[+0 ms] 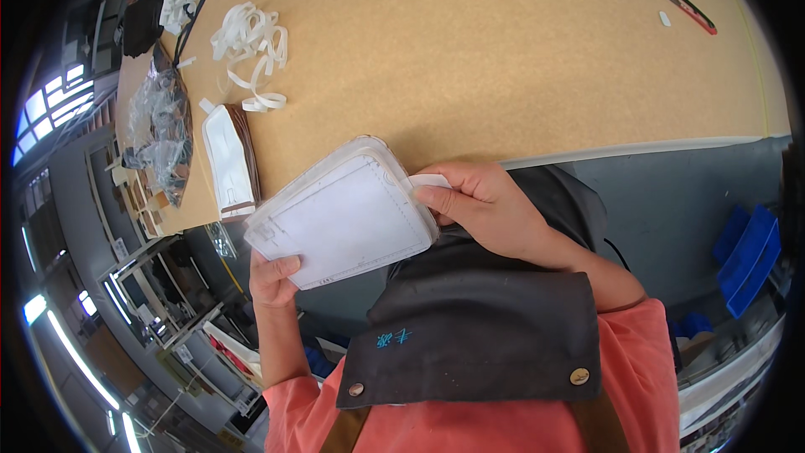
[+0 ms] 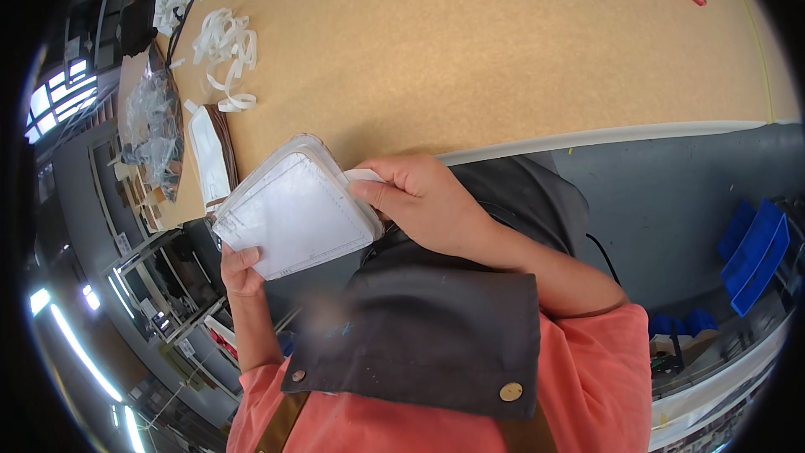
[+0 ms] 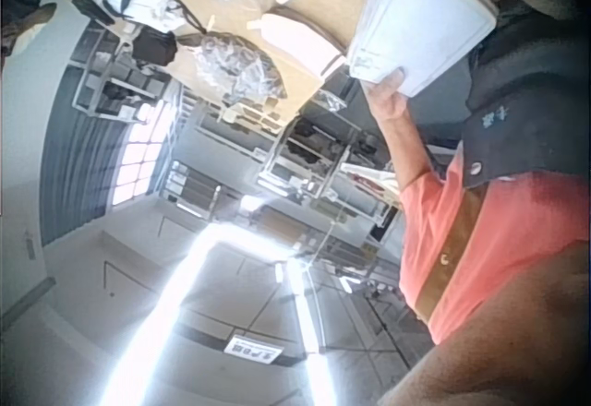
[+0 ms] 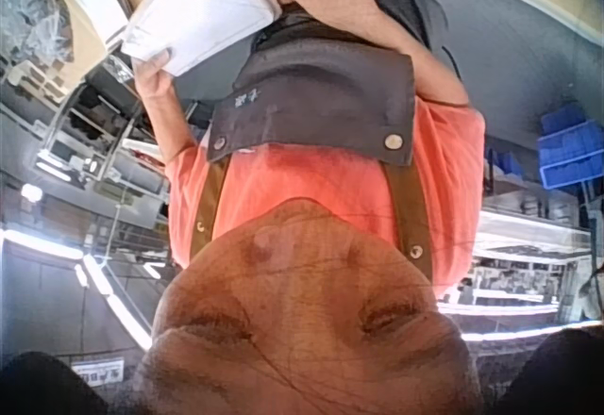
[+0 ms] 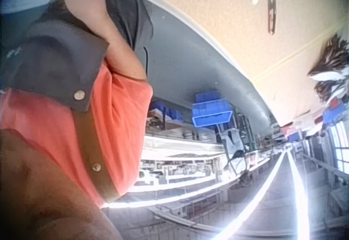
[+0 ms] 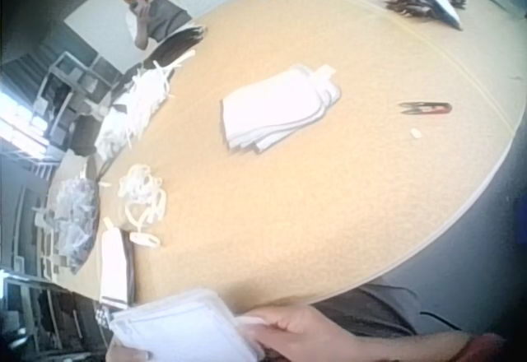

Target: The person assembles small pouches by hand at a workbench. They insert white elastic straps into the top edge of white fabric pouches, fold the edges over, and press them flat. The person handles the pouches one at a time, stacking the finished units on the table.

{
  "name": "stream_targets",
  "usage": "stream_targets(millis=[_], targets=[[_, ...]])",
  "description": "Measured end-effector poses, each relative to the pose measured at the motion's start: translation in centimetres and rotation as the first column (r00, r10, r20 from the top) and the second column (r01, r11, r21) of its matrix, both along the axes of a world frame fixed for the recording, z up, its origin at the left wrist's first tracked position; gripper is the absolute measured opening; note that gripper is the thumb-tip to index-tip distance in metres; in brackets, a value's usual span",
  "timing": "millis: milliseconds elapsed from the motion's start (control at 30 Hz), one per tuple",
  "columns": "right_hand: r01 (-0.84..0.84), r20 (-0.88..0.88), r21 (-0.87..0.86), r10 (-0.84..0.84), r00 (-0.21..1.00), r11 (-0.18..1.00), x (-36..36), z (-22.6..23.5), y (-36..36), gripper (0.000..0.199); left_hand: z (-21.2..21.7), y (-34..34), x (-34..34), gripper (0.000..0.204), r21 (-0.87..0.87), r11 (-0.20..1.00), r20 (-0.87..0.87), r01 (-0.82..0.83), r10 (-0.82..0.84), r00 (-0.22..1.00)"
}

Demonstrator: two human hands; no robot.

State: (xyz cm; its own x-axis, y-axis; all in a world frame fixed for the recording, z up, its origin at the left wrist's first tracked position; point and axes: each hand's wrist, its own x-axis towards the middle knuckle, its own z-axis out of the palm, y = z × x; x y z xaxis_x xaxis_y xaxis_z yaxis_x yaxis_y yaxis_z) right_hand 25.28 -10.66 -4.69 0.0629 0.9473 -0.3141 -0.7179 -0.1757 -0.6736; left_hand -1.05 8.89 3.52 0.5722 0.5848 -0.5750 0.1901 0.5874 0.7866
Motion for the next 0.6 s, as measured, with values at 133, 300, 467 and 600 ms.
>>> stream_targets(millis=[133,300,467,600], targets=[[0.006,-0.077,-0.016,-0.007,0.997,1.000,0.10,0.19,0.04,0.026,-0.05,0.19,-0.16,0.084,0.000,1.000,-0.028,0.003,-0.003,1.000],[-0.056,-0.219,-0.041,0.046,0.975,0.998,0.37,-0.34,0.06,0.029,-0.15,0.15,-0.20,0.084,0.001,1.000,-0.030,-0.014,0.014,0.999],[-0.059,-0.150,-0.070,0.048,0.988,0.996,0.39,-0.08,0.16,0.025,-0.18,0.24,-0.27,0.085,-0.016,0.999,-0.025,-0.031,0.031,0.999],[-0.048,-0.117,-0.055,0.041,0.992,0.997,0.45,0.12,0.20,0.021,-0.30,0.14,-0.29,0.085,-0.013,0.999,-0.029,-0.037,0.037,0.999]])
